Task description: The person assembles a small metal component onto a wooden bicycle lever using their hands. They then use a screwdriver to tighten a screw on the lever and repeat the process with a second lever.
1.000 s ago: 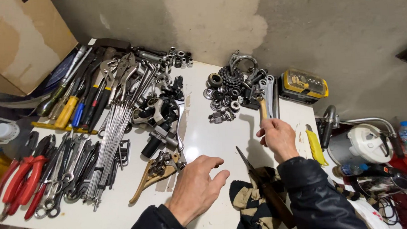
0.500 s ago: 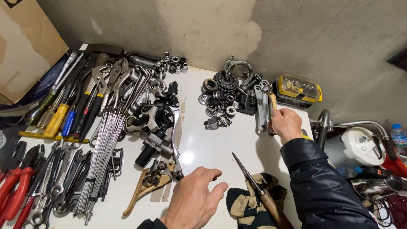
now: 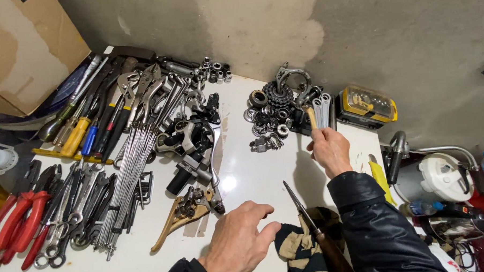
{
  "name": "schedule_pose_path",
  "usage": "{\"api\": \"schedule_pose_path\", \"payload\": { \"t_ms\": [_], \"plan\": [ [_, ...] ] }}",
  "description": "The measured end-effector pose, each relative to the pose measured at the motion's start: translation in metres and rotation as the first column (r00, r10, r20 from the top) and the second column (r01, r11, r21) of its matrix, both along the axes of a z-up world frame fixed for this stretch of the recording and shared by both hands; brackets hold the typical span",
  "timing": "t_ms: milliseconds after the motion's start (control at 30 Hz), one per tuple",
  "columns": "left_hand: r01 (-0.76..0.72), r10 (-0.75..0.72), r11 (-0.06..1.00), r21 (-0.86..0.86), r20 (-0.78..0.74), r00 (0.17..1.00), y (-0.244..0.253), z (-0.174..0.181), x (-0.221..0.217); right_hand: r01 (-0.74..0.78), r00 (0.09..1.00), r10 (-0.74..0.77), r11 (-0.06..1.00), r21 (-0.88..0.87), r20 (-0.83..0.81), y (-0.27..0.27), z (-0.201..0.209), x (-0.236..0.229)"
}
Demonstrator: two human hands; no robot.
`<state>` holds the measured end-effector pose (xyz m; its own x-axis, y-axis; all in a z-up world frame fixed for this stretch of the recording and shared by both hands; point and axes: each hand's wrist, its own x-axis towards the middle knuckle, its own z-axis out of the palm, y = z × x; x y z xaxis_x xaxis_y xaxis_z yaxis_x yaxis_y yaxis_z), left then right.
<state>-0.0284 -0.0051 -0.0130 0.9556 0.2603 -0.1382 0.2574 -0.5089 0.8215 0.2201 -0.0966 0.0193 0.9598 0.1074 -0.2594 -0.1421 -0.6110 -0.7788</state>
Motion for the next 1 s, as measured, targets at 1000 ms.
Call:
{"api": "schedule_pose_path", "payload": {
  "t_ms": [1000],
  "plan": [
    [0.075, -0.083, 0.996, -0.049, -0.192, 0.978, 0.004, 0.008, 0.000, 0.059, 0.958, 0.111, 0.825, -0.562, 0.264, -0.034, -0.099, 0.155]
  ]
}}
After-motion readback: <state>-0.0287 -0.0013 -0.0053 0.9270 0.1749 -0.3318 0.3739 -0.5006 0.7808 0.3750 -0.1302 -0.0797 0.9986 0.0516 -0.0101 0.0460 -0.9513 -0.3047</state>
